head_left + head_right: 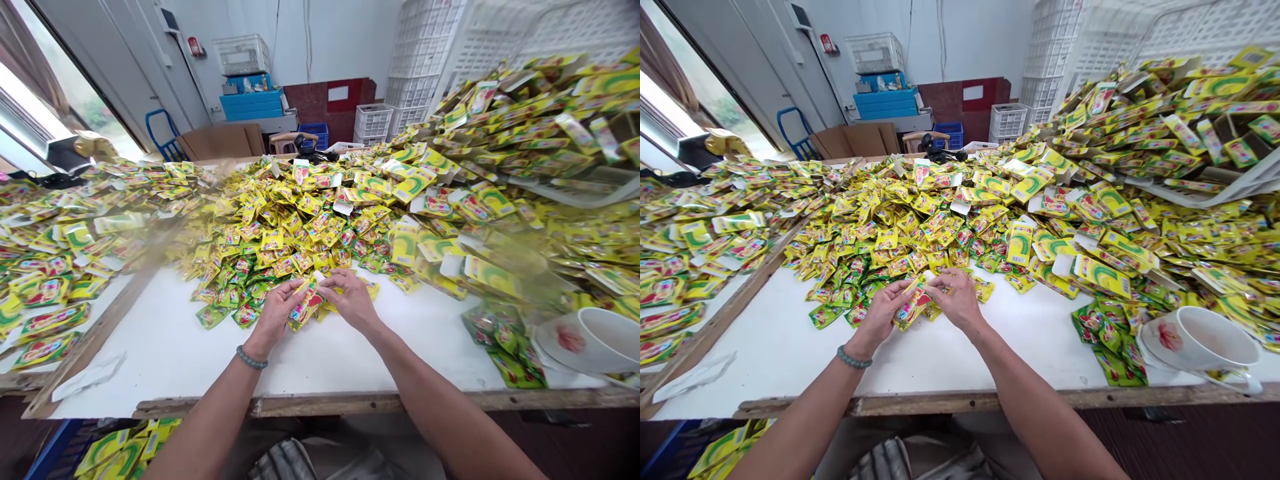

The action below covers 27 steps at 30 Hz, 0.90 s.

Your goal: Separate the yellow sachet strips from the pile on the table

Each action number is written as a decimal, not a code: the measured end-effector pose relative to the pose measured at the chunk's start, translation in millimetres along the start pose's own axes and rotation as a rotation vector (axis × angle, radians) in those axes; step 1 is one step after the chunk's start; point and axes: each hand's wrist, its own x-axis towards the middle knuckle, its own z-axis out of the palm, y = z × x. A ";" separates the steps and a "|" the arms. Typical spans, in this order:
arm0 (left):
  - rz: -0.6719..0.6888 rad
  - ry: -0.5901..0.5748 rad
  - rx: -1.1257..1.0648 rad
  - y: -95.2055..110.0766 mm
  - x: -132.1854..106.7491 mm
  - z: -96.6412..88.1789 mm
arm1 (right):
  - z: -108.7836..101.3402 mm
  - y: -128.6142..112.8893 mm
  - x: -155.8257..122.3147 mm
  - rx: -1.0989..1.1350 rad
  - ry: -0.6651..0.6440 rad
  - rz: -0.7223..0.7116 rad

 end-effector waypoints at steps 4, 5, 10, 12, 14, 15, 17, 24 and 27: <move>0.022 0.004 -0.024 -0.3 -1.0 2.3 | 7.9 -0.2 -2.7 0.053 -0.121 0.022; 0.026 -0.011 -0.017 -0.5 -1.3 2.6 | 8.9 0.0 -2.7 0.063 -0.123 0.024; 0.040 -0.163 0.092 -1.1 -1.6 2.3 | 4.2 5.4 1.4 0.075 -0.050 -0.010; 0.067 -0.153 0.092 -1.4 -1.1 1.6 | 1.7 9.0 3.3 0.107 0.037 -0.014; 0.120 -0.080 0.051 -1.5 -0.8 1.3 | 2.5 11.6 4.3 0.199 0.082 0.015; 0.147 -0.043 0.033 -1.6 -0.8 1.2 | 4.4 12.1 4.4 0.270 0.058 0.035; 0.190 -0.012 0.034 -1.8 -1.1 0.9 | 10.1 12.0 3.7 0.426 -0.062 0.060; 0.166 -0.115 0.210 -4.2 -1.6 -8.9 | 15.4 14.6 -0.8 0.335 -0.208 0.065; 0.156 -0.129 0.249 -4.0 -0.4 -11.1 | 11.2 15.6 -0.3 0.325 -0.187 0.067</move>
